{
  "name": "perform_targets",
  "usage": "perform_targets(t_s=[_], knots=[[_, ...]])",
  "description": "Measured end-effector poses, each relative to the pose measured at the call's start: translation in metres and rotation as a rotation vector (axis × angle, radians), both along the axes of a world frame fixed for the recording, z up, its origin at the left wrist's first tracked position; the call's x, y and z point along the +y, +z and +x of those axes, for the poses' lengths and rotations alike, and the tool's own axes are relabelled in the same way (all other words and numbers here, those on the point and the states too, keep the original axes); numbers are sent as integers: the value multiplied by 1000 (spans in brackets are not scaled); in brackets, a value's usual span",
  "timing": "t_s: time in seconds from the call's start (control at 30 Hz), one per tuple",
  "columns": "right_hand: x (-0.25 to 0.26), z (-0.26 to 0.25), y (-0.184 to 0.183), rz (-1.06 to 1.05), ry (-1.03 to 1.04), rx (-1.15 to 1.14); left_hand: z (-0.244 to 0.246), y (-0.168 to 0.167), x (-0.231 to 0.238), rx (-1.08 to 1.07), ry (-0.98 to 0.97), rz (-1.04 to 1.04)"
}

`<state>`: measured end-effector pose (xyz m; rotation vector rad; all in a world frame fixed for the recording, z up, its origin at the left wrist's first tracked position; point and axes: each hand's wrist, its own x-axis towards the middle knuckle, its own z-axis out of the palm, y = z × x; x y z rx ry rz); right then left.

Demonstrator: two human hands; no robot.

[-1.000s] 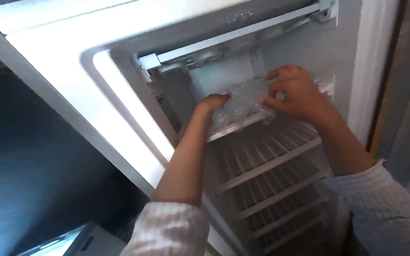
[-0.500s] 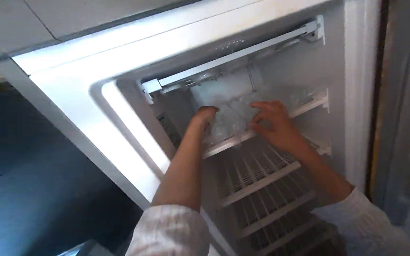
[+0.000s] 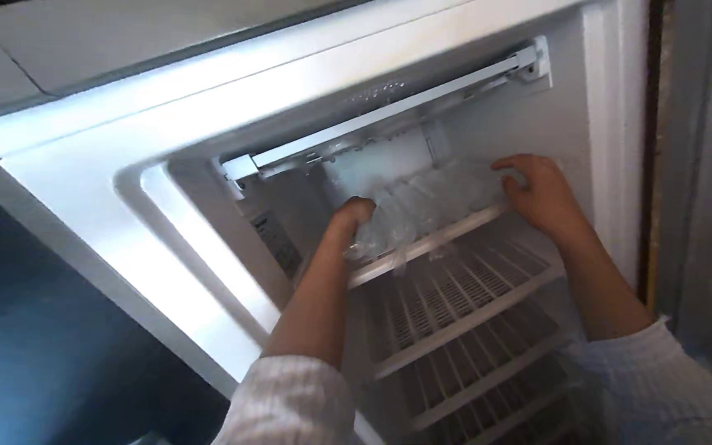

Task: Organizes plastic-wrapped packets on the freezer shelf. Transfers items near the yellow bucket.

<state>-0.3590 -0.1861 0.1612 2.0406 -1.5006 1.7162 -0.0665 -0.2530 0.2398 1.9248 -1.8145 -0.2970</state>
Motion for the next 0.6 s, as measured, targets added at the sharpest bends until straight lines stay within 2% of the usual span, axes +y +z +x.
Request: perform_targets(t_s=[0.13, 0.23, 0.33, 0.5, 0.53, 0.6], knots=[[7, -8, 0, -146, -24, -180, 5, -4, 4, 74, -30, -5], [16, -6, -15, -323, 12, -278, 5, -7, 13, 149, -51, -36], [43, 14, -47, -511, 47, -352, 5, -7, 18, 141, -65, -40], [91, 60, -119, -665, 100, -486, -11, 6, 35, 160, -126, -116], [96, 67, -135, -674, 119, -504, -17, 12, 47, 142, -155, -131], [104, 80, -165, -656, 134, -519, -30, 21, 83, -39, -226, -167]])
